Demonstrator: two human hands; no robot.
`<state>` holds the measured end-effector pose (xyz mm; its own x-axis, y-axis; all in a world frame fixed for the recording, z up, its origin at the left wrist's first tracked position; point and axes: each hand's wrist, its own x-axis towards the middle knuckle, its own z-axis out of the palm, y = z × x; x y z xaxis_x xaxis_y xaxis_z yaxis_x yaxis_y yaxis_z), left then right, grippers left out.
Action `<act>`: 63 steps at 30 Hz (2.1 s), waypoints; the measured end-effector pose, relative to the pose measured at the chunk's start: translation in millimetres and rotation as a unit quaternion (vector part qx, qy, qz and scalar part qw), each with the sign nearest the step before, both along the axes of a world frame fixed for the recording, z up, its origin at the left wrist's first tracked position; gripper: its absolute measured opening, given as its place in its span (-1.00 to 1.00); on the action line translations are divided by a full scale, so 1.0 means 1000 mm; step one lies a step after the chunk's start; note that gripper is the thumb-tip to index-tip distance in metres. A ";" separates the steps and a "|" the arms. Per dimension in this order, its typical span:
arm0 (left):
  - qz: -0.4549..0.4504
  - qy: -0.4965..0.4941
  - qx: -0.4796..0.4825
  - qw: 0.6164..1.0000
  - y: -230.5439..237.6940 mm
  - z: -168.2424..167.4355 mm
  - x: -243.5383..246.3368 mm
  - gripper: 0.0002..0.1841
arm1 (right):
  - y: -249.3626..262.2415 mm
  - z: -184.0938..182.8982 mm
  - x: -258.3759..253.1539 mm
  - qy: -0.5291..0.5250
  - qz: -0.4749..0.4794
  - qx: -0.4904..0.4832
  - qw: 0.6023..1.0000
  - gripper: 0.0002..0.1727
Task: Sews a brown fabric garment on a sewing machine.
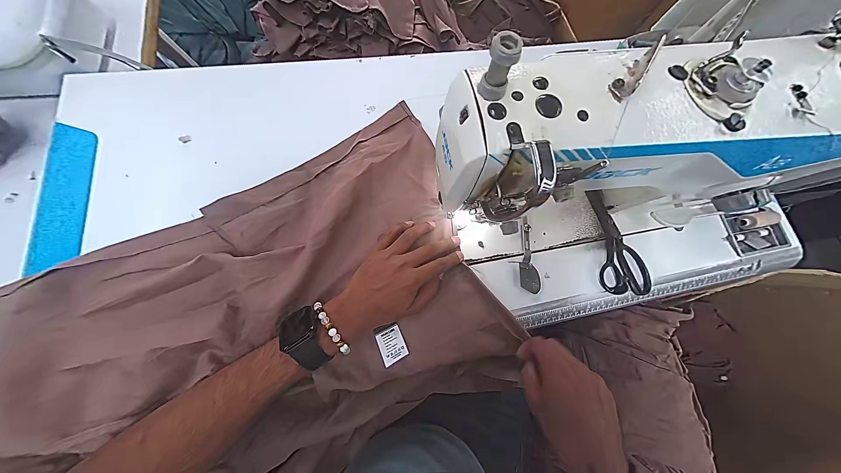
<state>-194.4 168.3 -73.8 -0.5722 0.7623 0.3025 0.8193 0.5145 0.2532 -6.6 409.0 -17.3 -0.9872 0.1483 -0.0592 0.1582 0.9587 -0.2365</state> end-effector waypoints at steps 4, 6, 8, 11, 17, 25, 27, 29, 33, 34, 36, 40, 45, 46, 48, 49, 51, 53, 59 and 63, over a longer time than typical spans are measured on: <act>-0.011 -0.005 0.002 1.000 -0.002 -0.001 -0.001 -0.55 | -0.022 0.000 -0.049 0.085 0.039 -0.067 0.993 -0.69; -0.013 -0.004 0.004 1.000 -0.002 -0.001 -0.001 -0.55 | -0.039 -0.021 -0.082 0.169 0.011 -0.104 0.980 -0.65; -0.005 0.001 0.007 1.000 -0.001 -0.001 -0.003 -0.57 | -0.047 -0.047 -0.103 0.216 0.014 -0.088 0.972 -0.70; 0.007 0.003 0.004 1.000 -0.002 0.000 -0.003 -0.58 | -0.051 -0.055 -0.095 0.238 0.025 -0.055 0.969 -0.72; -0.023 -0.005 -0.005 1.000 -0.004 0.001 -0.004 -0.59 | -0.052 -0.048 -0.078 0.196 0.079 0.029 0.977 -0.62; 0.005 0.026 -0.002 1.000 -0.002 0.001 -0.030 -0.61 | -0.050 -0.044 -0.109 0.178 0.079 0.056 0.979 -0.57; -0.003 0.045 -0.005 0.999 -0.004 0.002 -0.045 -0.64 | -0.053 -0.042 -0.122 0.176 0.070 0.071 0.979 -0.58; -0.026 0.064 -0.003 0.998 -0.008 0.005 -0.062 -0.65 | -0.056 -0.040 -0.133 0.170 0.064 0.079 0.980 -0.59; -0.106 0.094 -0.008 0.990 -0.019 0.009 -0.101 -0.65 | -0.062 -0.041 -0.149 0.153 0.051 0.090 0.983 -0.61; -0.123 0.101 -0.009 0.987 -0.021 0.009 -0.110 -0.66 | -0.064 -0.042 -0.152 0.155 0.046 0.092 0.983 -0.62; -0.129 0.116 -0.026 0.984 -0.022 0.014 -0.115 -0.68 | -0.066 -0.044 -0.155 0.166 0.035 0.093 0.981 -0.61; 0.099 0.055 -0.140 0.984 -0.007 0.041 -0.025 -0.67 | -0.067 -0.049 -0.151 0.198 0.002 0.041 0.979 -0.63; 0.252 -0.074 -0.141 0.955 -0.047 0.009 0.037 -0.15 | -0.059 -0.041 -0.150 0.135 -0.081 -0.067 0.985 -0.70; 0.223 -0.076 -0.123 0.964 -0.062 0.004 0.024 -0.19 | -0.056 -0.041 -0.149 0.130 -0.076 -0.083 0.985 -0.69; 0.150 -0.072 -0.117 0.979 -0.088 0.004 -0.011 -0.24 | -0.056 -0.036 -0.146 0.126 -0.046 -0.094 0.986 -0.67; 0.116 -0.069 -0.125 0.983 -0.095 0.006 -0.026 -0.24 | -0.059 -0.034 -0.141 0.125 -0.034 -0.084 0.988 -0.65; 0.075 -0.061 -0.142 0.985 -0.101 0.010 -0.050 -0.20 | -0.069 -0.035 -0.135 0.135 -0.024 -0.028 0.990 -0.59; 0.064 -0.062 -0.157 0.984 -0.102 0.010 -0.062 -0.17 | -0.076 -0.035 -0.134 0.123 -0.034 0.002 0.992 -0.56; 0.181 -0.006 -0.150 0.972 -0.084 0.040 -0.029 -0.25 | -0.082 -0.030 -0.133 0.139 -0.033 0.028 0.989 -0.67; 0.386 -0.026 -0.041 0.921 -0.089 0.069 0.055 -0.26 | -0.075 -0.047 -0.112 0.194 0.014 0.045 0.980 -0.58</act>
<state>-139.1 78.8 -4.7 -0.9656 0.1410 0.2187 0.1890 0.9577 0.2169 -118.2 334.2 -64.0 -0.9366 0.1089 0.3332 0.0470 0.9810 -0.1885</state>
